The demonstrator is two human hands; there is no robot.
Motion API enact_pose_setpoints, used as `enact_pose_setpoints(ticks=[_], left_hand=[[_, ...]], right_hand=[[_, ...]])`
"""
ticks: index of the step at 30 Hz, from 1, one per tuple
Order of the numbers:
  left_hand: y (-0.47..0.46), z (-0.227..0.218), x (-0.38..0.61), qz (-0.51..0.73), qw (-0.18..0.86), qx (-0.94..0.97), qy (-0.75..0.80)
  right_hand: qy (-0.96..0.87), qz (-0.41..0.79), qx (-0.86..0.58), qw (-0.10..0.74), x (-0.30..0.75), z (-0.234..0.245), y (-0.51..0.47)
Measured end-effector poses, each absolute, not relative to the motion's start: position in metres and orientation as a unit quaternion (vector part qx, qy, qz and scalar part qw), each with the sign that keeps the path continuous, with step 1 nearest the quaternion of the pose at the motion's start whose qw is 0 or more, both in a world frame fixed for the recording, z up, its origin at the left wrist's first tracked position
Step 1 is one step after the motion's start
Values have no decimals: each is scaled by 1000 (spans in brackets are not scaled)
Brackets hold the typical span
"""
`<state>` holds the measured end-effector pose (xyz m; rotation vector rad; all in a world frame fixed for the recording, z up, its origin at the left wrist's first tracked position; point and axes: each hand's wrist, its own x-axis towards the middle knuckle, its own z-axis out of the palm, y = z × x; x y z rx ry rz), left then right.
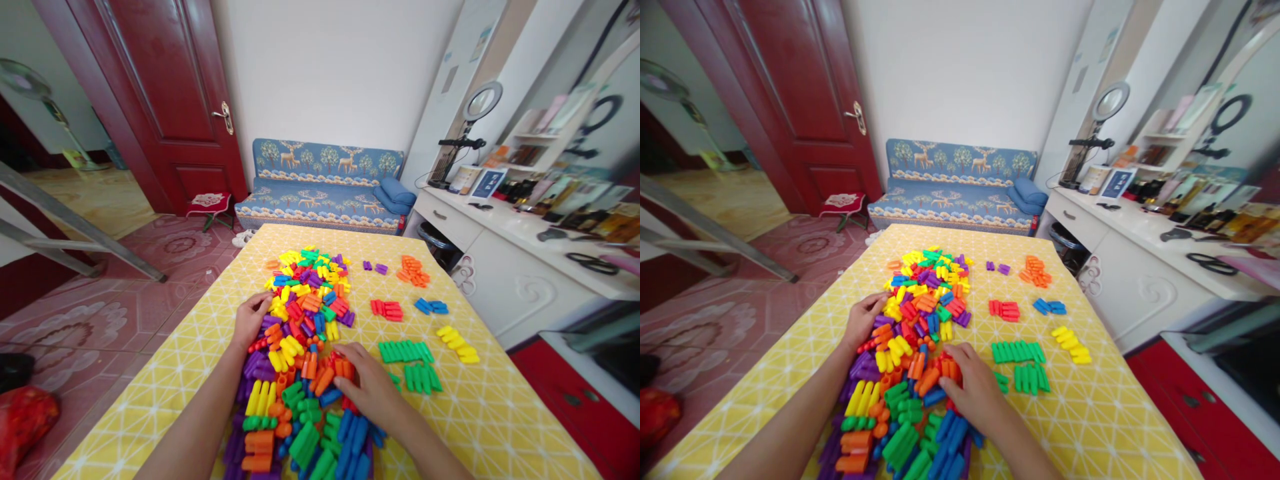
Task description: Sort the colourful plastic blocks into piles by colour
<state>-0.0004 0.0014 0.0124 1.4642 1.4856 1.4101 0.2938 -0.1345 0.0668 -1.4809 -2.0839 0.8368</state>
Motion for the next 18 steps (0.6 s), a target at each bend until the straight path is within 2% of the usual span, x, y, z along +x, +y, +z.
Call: enact_pose_setpoints(ticks=[3, 6, 13, 18], left_hand=[[1, 13, 0, 534, 307, 551, 563], [1, 14, 0, 533, 309, 552, 561], [1, 14, 0, 536, 307, 550, 562], [1, 13, 1, 539, 309, 549, 558]], right_hand=[[-738, 289, -534, 293, 285, 52, -114], [-711, 275, -560, 324, 277, 43, -96], [-717, 245, -583, 295, 268, 36, -82], [-678, 247, -618, 313, 265, 41, -83]])
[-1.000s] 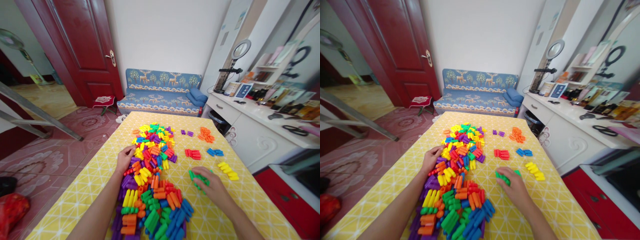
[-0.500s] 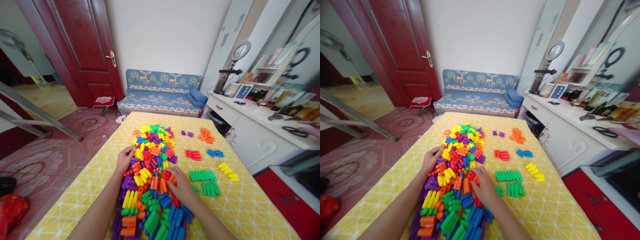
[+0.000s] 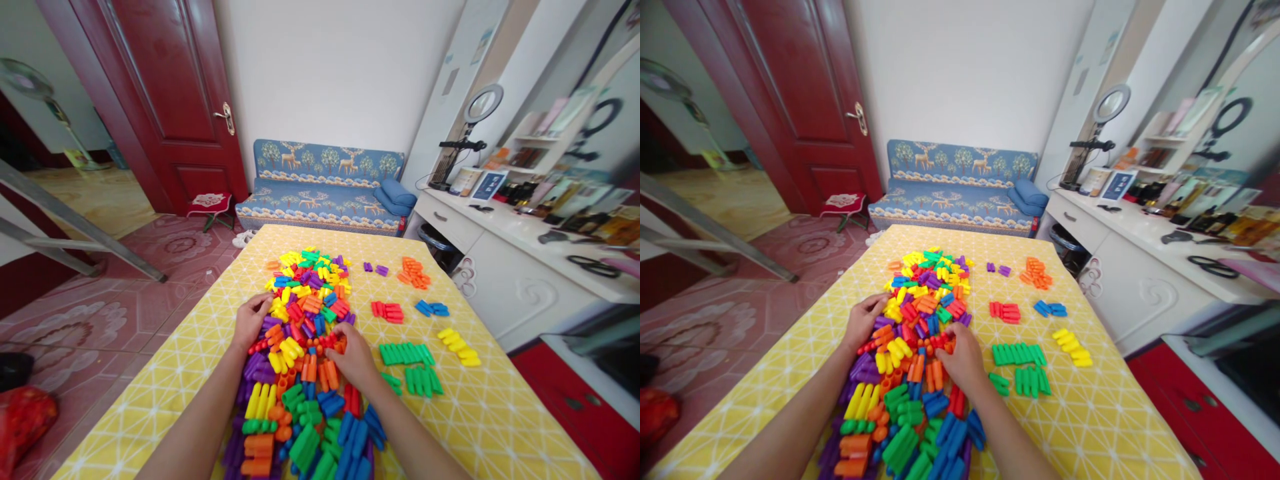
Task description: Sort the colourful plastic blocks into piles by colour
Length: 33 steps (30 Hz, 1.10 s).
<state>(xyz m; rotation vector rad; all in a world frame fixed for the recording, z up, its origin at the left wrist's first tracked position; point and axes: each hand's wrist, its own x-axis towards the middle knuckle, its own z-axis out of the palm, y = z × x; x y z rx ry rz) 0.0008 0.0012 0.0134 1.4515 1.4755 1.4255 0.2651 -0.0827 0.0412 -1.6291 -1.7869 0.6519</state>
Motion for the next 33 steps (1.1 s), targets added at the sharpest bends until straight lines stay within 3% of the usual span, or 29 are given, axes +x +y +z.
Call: enact_pose_setpoints(ticks=[7, 15, 33], left_hand=[[1, 13, 1, 541, 307, 549, 558], [2, 12, 1, 542, 308, 550, 556], [3, 10, 0, 543, 308, 547, 558]], right_hand=[[-659, 210, -597, 408, 314, 54, -59], [-568, 76, -762, 301, 398, 61, 13], [-595, 102, -746, 280, 408, 51, 37]])
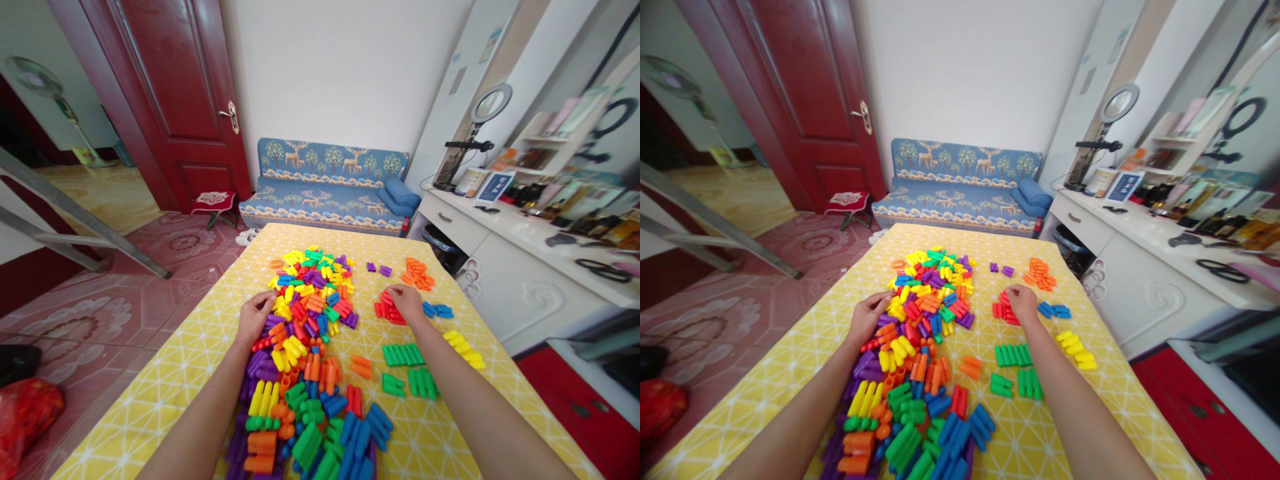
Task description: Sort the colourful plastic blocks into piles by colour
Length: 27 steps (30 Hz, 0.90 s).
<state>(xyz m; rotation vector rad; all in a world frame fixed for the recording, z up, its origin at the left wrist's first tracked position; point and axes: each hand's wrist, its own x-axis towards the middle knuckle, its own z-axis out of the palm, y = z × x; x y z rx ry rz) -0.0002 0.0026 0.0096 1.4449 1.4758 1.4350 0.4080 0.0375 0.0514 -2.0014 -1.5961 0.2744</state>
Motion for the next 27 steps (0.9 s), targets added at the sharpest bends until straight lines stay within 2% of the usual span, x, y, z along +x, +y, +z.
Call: enact_pose_setpoints(ticks=[7, 13, 16, 19, 23, 27], left_hand=[[4, 7, -1, 545, 308, 546, 557], [3, 10, 0, 543, 307, 545, 560], [2, 11, 1, 541, 304, 546, 562], [2, 12, 1, 542, 305, 546, 562], [1, 15, 2, 540, 306, 546, 563], [0, 17, 3, 543, 306, 544, 561]], right_hand=[[-614, 75, -757, 209, 405, 50, 26], [-648, 31, -729, 220, 390, 60, -1], [-720, 114, -645, 228, 375, 72, -32], [-770, 208, -580, 169, 358, 85, -71], [-800, 197, -561, 82, 341, 91, -110], [-805, 189, -557, 73, 331, 86, -121]])
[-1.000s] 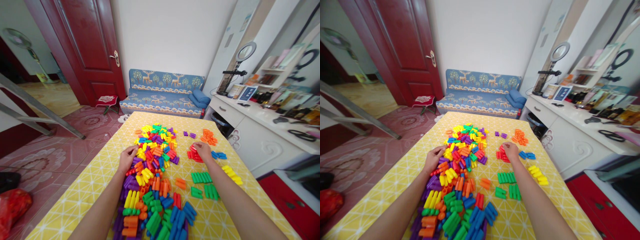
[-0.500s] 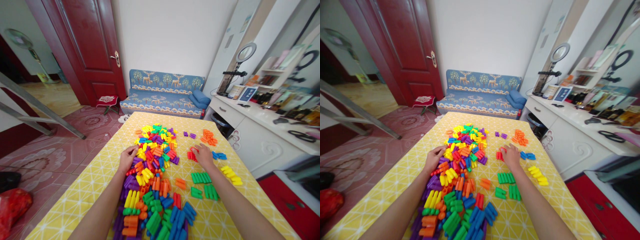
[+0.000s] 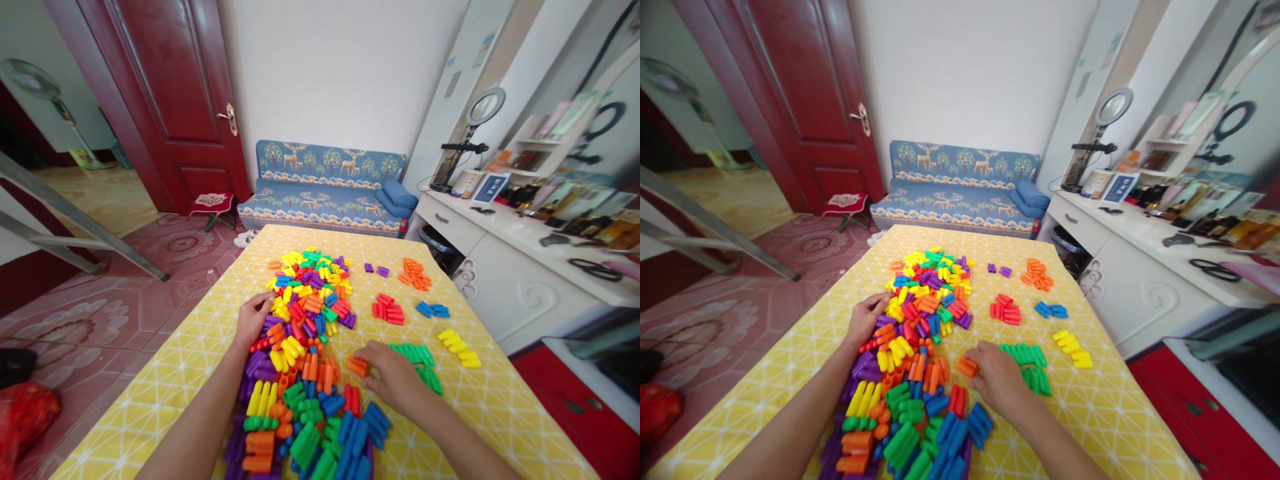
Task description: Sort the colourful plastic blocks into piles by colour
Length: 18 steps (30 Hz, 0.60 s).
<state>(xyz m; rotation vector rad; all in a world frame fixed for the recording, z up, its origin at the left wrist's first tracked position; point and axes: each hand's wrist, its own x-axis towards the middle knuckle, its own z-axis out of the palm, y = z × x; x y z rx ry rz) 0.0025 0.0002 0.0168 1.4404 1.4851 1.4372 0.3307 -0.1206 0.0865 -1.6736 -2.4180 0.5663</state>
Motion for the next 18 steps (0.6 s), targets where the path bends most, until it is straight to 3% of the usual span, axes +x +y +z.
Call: enact_pose_setpoints(ticks=[10, 14, 18], left_hand=[[1, 13, 1, 540, 301, 547, 564], [1, 14, 1, 537, 299, 555, 561], [1, 14, 0, 538, 300, 559, 556]], right_hand=[[-785, 238, -541, 186, 338, 78, -97], [-732, 255, -563, 286, 374, 82, -55], [-569, 281, -643, 428, 422, 89, 1]])
